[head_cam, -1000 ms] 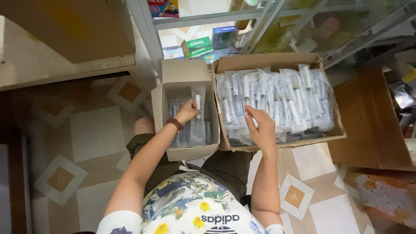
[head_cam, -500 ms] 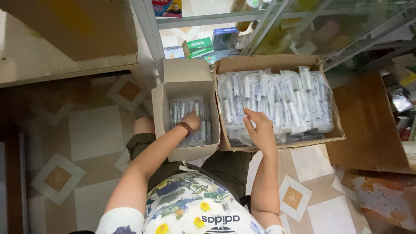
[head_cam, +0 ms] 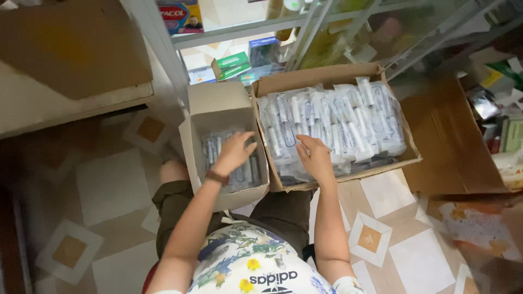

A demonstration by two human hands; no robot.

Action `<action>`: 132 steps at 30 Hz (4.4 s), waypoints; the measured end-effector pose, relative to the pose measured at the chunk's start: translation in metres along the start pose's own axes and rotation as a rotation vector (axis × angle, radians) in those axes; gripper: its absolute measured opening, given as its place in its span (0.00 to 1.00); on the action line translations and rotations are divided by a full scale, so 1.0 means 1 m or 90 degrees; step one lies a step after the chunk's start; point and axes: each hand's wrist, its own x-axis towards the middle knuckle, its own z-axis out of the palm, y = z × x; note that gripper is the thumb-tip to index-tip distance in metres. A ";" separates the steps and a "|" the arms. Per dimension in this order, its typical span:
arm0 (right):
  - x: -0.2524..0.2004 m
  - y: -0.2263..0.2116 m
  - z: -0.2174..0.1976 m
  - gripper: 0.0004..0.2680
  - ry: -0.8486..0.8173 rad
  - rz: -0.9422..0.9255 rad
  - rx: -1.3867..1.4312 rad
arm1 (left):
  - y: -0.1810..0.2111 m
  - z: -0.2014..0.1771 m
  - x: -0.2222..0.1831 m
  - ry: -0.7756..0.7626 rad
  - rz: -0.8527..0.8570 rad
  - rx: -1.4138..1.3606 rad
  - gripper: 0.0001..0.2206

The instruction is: The person opens a cardboard box and transfers individually wrapped items from a larger box into the smaller one. The person handles the items one at a time and arranges them inside the smaller box.

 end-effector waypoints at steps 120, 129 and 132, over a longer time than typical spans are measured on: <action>0.001 0.014 0.061 0.08 -0.093 0.140 0.495 | -0.119 0.174 0.043 -0.295 0.046 0.724 0.32; 0.001 0.013 0.063 0.08 -0.103 0.137 0.480 | -0.092 0.148 0.034 -0.374 -0.079 0.676 0.29; 0.001 0.011 0.061 0.08 -0.101 0.139 0.456 | -0.104 0.160 0.038 -0.293 -0.114 0.627 0.25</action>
